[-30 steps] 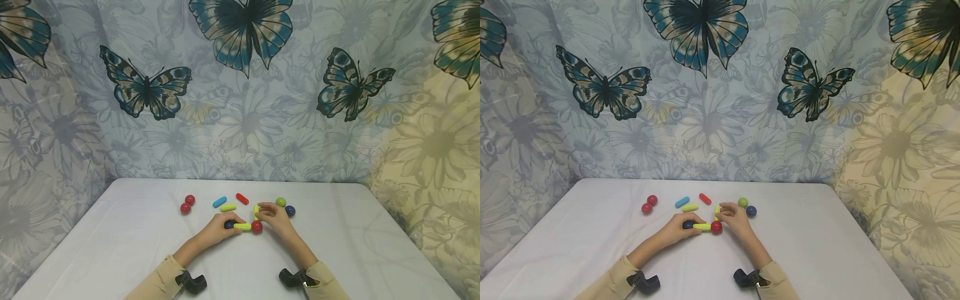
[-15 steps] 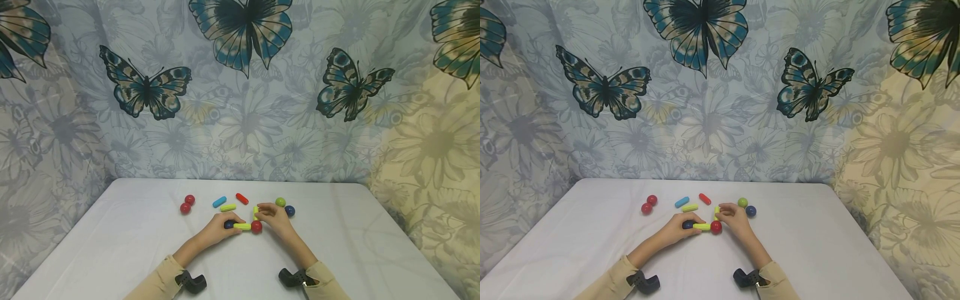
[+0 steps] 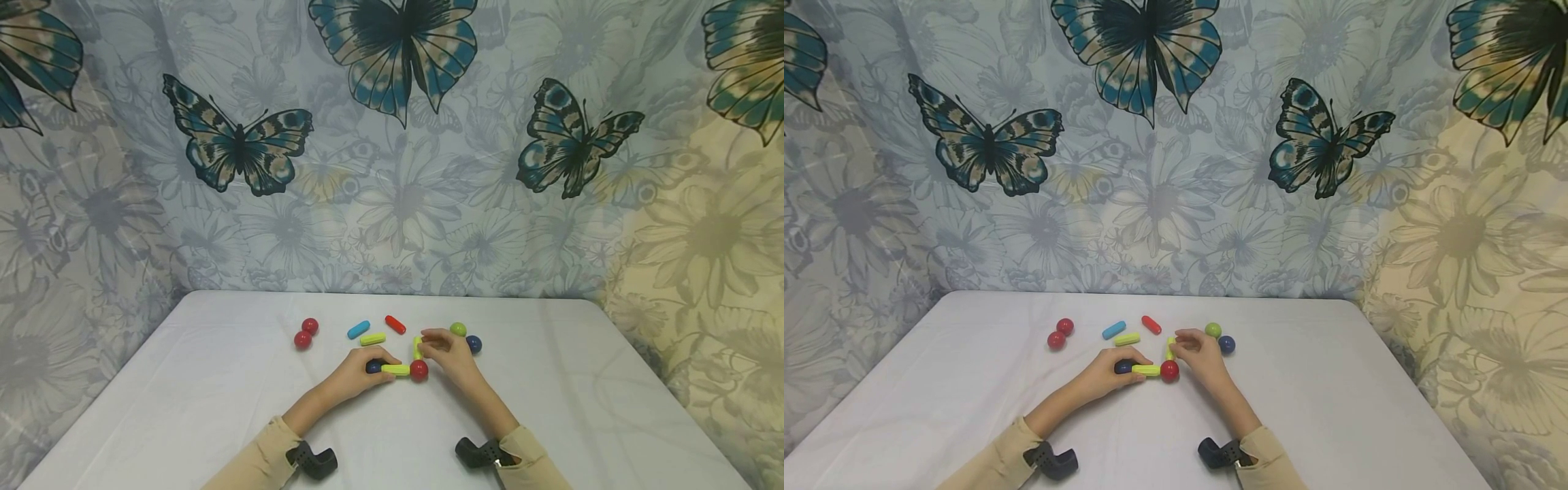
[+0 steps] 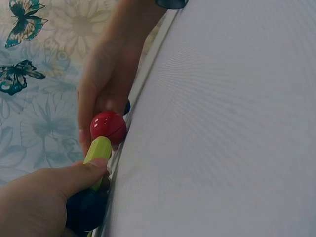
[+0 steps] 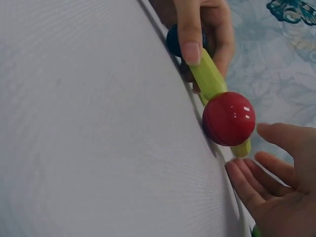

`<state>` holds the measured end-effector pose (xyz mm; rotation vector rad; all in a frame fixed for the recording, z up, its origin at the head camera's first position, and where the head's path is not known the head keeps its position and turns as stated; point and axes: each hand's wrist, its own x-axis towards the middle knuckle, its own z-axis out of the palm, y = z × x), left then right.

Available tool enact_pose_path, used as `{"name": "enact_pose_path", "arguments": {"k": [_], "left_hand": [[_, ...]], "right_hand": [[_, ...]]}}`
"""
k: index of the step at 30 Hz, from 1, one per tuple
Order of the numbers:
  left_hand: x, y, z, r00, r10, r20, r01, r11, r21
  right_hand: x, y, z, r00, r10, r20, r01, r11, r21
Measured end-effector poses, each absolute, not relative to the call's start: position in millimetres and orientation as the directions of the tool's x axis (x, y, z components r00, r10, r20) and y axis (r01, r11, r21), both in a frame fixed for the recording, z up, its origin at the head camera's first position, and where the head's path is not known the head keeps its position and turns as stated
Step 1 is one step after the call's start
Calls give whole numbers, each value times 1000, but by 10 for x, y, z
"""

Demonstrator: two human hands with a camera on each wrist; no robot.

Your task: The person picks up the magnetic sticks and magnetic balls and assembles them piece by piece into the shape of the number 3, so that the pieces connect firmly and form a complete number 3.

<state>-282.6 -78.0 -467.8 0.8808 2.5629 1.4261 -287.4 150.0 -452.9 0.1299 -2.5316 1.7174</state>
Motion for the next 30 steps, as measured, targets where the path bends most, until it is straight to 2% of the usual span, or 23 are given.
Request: {"name": "enact_pose_path", "arguments": {"k": [10,24,30], "left_hand": [[-2818,-782,-4675,-835,515,193,427,388,817],[-2834,-786,-4685,-833,519,189,436,409,802],[-2835,-790,-4689,-828,524,201,447,400,800]], "right_hand": [[-2876,1549,-4473,-991,-33,130,-133,394,-910],[-2923,1886,-4297,-959,-92,269,-284,369,-885],[-2947,2075,-4269,-951,-103,292,-309,356,-882]]}}
